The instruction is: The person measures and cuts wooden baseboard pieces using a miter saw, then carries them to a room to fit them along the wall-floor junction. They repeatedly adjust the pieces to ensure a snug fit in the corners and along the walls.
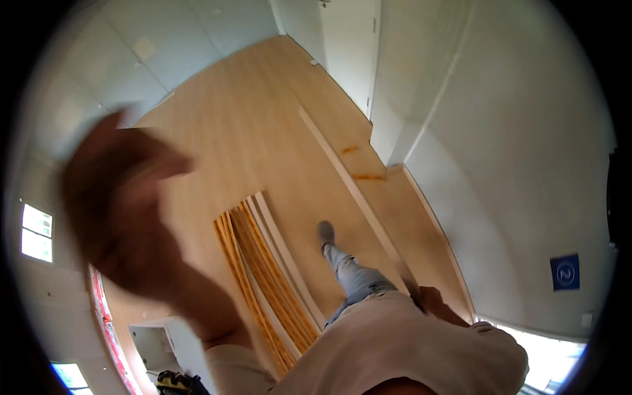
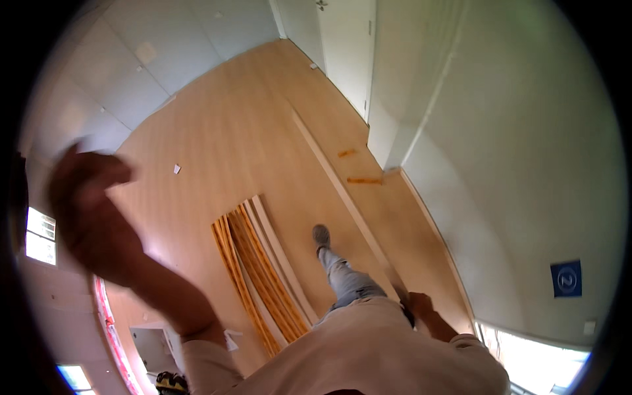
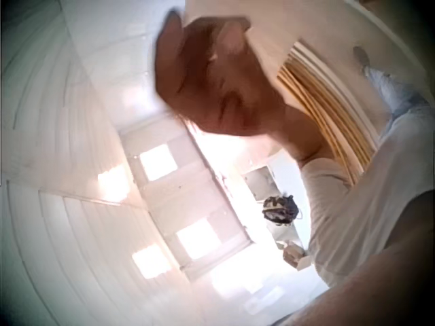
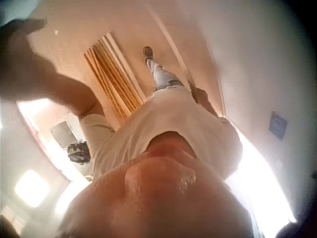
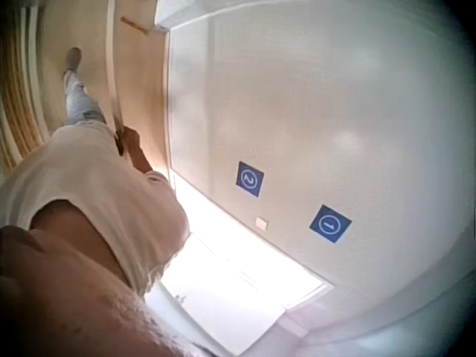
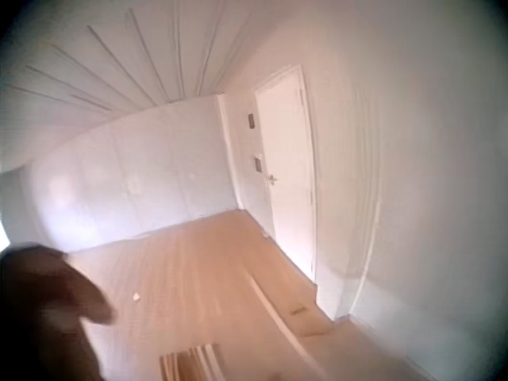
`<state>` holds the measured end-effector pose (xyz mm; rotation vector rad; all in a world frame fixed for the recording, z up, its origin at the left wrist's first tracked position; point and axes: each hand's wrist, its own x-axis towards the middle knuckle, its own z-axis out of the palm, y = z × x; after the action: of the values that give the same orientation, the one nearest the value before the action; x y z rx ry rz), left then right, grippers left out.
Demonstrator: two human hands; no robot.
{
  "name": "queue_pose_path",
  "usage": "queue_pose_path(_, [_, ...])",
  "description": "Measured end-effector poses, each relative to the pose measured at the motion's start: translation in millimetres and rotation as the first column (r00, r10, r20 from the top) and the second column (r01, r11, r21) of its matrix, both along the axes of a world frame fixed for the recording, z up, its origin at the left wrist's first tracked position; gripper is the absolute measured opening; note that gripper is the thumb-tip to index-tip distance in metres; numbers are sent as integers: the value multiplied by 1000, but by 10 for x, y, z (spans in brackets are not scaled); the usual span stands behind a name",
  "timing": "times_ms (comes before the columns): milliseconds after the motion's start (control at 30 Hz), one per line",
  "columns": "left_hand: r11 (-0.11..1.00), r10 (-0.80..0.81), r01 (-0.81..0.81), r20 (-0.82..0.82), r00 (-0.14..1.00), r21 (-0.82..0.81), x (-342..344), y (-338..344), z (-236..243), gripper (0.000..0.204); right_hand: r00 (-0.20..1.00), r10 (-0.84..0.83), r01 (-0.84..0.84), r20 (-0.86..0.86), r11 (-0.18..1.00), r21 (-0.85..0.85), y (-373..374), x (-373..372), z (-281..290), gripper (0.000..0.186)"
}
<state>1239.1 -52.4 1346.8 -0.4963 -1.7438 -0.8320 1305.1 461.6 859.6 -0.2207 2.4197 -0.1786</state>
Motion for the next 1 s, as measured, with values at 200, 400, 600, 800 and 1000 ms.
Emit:
queue_pose_path(200, [906,30,-170,-341,940,-389,-392,-1262,648,24,989,145,-143,-29,988,65,-1509,-1528,-398,42])
queue_pose_path(400, [867,58,-239,-387,920,-438,-1326,-2439,748,21,977,199,-197,-74,980,43,-2198,-2755,-889,51])
queue_pose_path(600, [830,146,-337,-412,900,-443,-1793,-3673,781,18,994,98,-96,-40,994,55,-2973,-4020,-1171,51])
queue_pose_path(800, [875,244,-357,-341,908,-326,-2841,-4640,655,16,928,-374,372,-8,925,-73,-4165,-4763,8,42])
queue_pose_path(1000, [930,156,-271,-401,903,-249,-4316,-5572,492,14,942,-319,319,-100,948,-16,-5576,-5866,567,46])
